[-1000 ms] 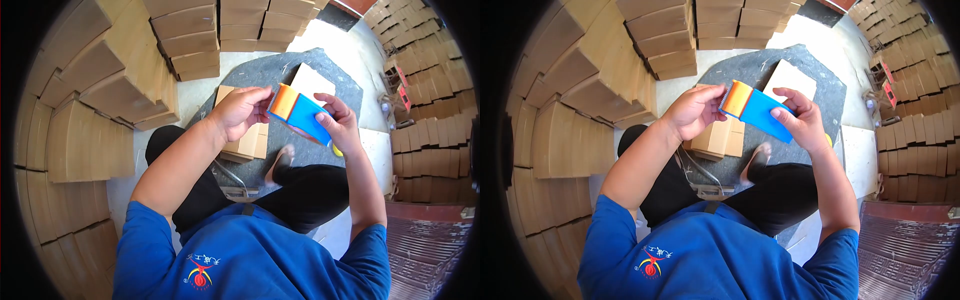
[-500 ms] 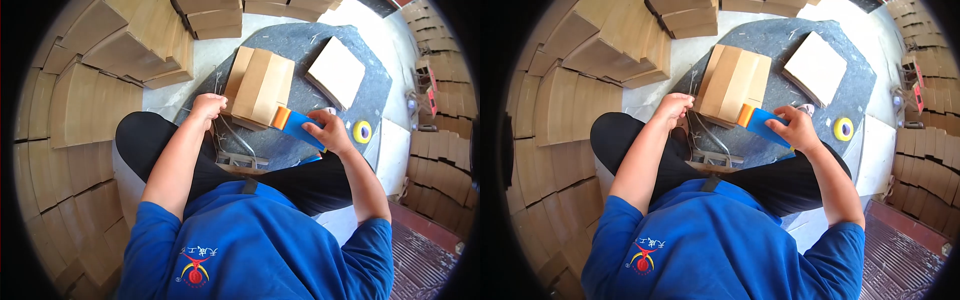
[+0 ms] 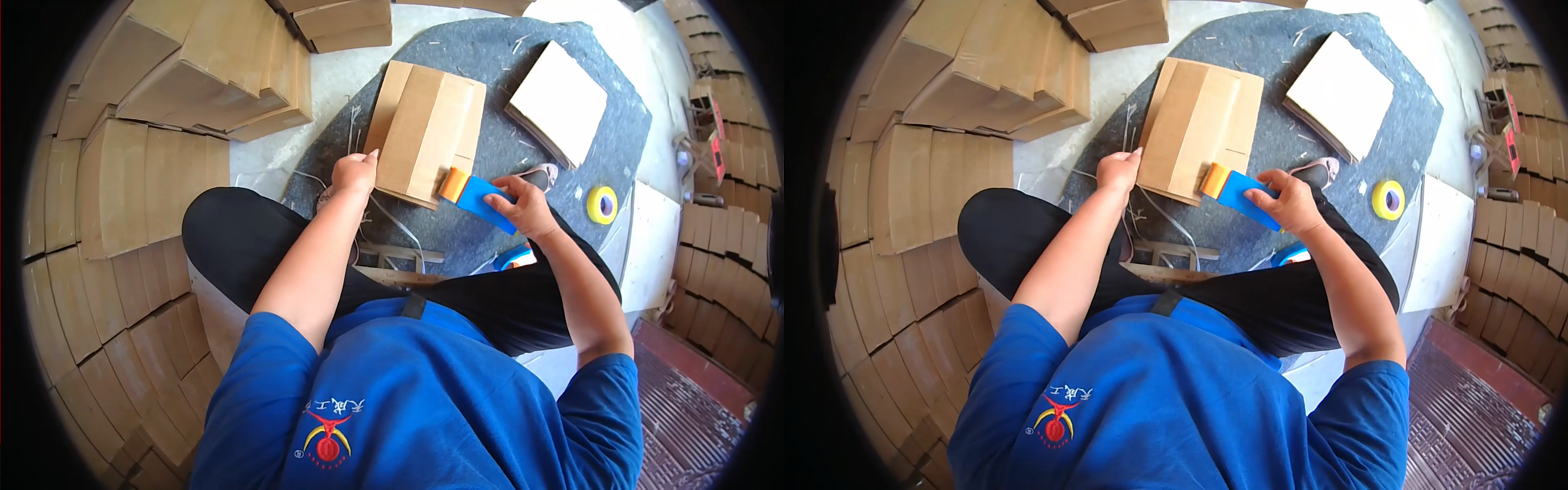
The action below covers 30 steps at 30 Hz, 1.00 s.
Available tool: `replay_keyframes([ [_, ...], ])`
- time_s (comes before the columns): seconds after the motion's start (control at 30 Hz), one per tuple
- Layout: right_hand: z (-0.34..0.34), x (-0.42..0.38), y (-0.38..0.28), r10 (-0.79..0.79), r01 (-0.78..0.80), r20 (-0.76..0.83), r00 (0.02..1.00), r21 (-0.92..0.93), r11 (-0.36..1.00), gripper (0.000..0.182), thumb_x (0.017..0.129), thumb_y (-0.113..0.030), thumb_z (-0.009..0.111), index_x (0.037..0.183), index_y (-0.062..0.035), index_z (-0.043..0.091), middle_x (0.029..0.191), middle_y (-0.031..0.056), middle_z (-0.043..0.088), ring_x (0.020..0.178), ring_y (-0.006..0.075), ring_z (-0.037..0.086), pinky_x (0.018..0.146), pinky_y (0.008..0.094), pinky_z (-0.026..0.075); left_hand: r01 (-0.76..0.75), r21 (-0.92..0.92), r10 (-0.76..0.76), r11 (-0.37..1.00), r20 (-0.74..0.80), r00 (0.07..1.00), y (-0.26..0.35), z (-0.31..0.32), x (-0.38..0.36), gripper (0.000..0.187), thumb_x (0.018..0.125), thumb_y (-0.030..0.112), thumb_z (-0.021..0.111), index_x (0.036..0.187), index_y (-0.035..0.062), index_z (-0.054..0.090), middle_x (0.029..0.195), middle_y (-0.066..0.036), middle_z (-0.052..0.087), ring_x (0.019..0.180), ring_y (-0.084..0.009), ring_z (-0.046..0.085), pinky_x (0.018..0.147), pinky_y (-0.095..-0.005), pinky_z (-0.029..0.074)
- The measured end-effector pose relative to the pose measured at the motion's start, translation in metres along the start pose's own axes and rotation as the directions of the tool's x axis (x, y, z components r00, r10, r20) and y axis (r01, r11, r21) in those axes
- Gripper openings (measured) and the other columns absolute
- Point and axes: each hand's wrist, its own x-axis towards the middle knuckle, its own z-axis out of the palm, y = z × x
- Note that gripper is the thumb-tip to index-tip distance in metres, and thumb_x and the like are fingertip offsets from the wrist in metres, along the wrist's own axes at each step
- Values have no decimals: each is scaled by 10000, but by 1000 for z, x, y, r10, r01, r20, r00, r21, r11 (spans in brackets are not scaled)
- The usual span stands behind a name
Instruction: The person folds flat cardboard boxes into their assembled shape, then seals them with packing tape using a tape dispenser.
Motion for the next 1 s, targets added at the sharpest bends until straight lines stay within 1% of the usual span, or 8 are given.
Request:
replay_keyframes([
  [0.07,4,1,7,-9,9,9,1000,6,1000,461,858,-298,773,1186,-10,625,949,112,696,865,169,656,779,308,534,32,10,-31,999,-26,999,-4,6,-2,345,863,344,727,928,5,752,812,-112,742,773,-237,698,752,-345,528],
  [0.27,4,-1,14,-19,18,31,999,19,1000,443,856,-260,774,1196,-20,620,992,122,698,914,179,655,829,315,525,374,-390,-218,841,389,895,-33,11,-6,432,904,174,651,1315,56,586,1249,-127,642,1168,-270,581,968,-345,445],
  [0.33,8,-4,11,-53,51,21,998,67,996,517,823,-337,795,1192,-16,629,979,181,701,913,246,684,839,353,531,90,164,-47,982,-249,967,-7,2,-16,328,900,105,601,1223,59,634,1181,-148,654,1136,-319,591,992,-374,444],
  [0.37,8,-5,9,-49,47,19,999,71,996,517,823,-337,795,1192,-16,629,979,181,701,913,246,684,839,353,531,-216,296,315,930,-347,883,4,-4,-24,283,867,54,570,1135,71,659,1163,-165,642,1113,-336,591,978,-414,464],
  [0.47,6,-3,7,-26,24,32,999,58,998,514,829,-337,789,1196,-15,627,985,186,703,922,252,686,838,357,533,-813,230,811,535,129,570,47,-25,-50,366,832,-7,519,1175,56,629,1235,-140,620,1163,-315,566,1032,-442,428],
  [0.57,4,-4,12,-25,24,19,1000,54,998,518,831,-339,785,1203,-16,624,992,193,703,924,261,688,840,359,534,-881,448,686,154,593,421,58,-17,-90,730,886,335,569,1509,50,316,1583,-137,284,1489,-258,212,1227,-447,128],
  [0.67,1,-6,11,-24,24,-3,1000,32,999,524,827,-338,788,1206,-16,623,992,196,701,923,265,688,842,358,534,-848,499,532,178,676,510,47,-9,-92,1048,812,682,602,1558,73,189,1645,-87,100,1522,-224,50,1231,-458,10],
  [1.0,-67,-37,-8,121,-121,5,993,124,985,439,826,-211,780,1167,21,629,923,112,696,843,145,653,755,294,537,-846,497,531,193,672,516,55,-2,-83,1043,807,657,636,1553,69,206,1634,-106,141,1520,-243,70,1227,-464,52],
])
